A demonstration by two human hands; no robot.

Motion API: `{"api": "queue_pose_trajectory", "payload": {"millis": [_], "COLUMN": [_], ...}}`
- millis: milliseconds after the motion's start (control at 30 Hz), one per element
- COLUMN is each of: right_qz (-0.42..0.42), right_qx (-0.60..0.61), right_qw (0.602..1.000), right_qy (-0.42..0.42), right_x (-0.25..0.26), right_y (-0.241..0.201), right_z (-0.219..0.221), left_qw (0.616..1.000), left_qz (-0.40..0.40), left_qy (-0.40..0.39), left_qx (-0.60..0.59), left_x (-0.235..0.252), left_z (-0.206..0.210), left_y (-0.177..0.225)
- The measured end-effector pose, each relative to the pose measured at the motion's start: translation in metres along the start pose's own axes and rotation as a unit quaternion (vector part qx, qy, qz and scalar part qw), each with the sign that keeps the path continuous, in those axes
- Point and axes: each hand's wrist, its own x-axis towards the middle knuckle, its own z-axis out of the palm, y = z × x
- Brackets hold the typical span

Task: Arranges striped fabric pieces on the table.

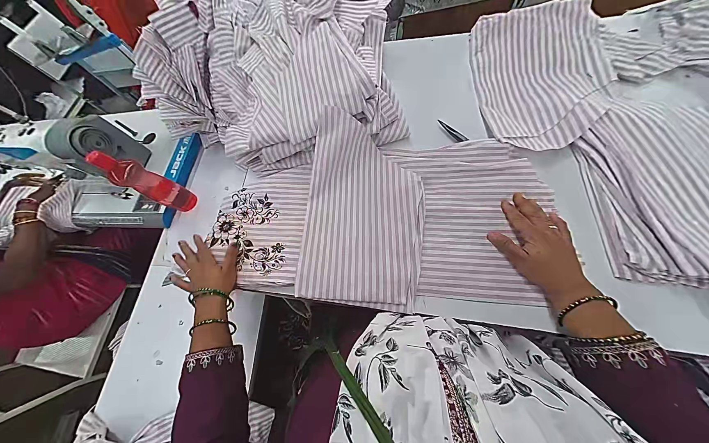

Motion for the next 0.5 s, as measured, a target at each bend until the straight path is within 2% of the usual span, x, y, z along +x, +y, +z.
{"api": "queue_pose_trajectory", "payload": {"millis": [67, 167, 200, 267, 333, 400, 433, 500], "right_qz": [0.001, -0.001, 0.0, -0.001, -0.003, -0.005, -0.005, -0.016], "right_qx": [-0.002, -0.001, -0.002, -0.003, -0.009, -0.01, -0.011, -0.011], "right_qw": [1.0, 1.0, 1.0, 1.0, 1.0, 1.0, 1.0, 0.999], "right_qy": [-0.001, 0.002, 0.002, 0.006, 0.002, 0.002, 0.004, 0.027], "right_x": [0.001, 0.002, 0.002, 0.002, 0.003, 0.003, 0.003, 0.001], "right_y": [0.0, 0.0, 0.001, 0.001, 0.001, 0.001, 0.001, 0.001], "right_z": [0.0, 0.0, 0.0, 0.0, 0.0, 0.0, 0.001, 0.002], "left_qw": [0.993, 0.953, 0.936, 0.89, 0.848, 0.814, 0.808, 0.812], "left_qz": [-0.084, -0.201, -0.254, -0.332, -0.329, -0.285, -0.276, -0.288], "left_qy": [0.035, 0.021, -0.006, -0.119, -0.223, -0.268, -0.253, -0.165], "left_qx": [-0.079, -0.225, -0.245, -0.29, -0.35, -0.428, -0.455, -0.479], "left_x": [-0.004, -0.012, -0.016, -0.023, -0.03, -0.029, -0.027, -0.02], "left_z": [0.003, 0.005, 0.004, 0.003, 0.006, 0.012, 0.015, 0.02], "left_y": [-0.029, -0.06, -0.062, -0.063, -0.061, -0.064, -0.062, -0.055]}}
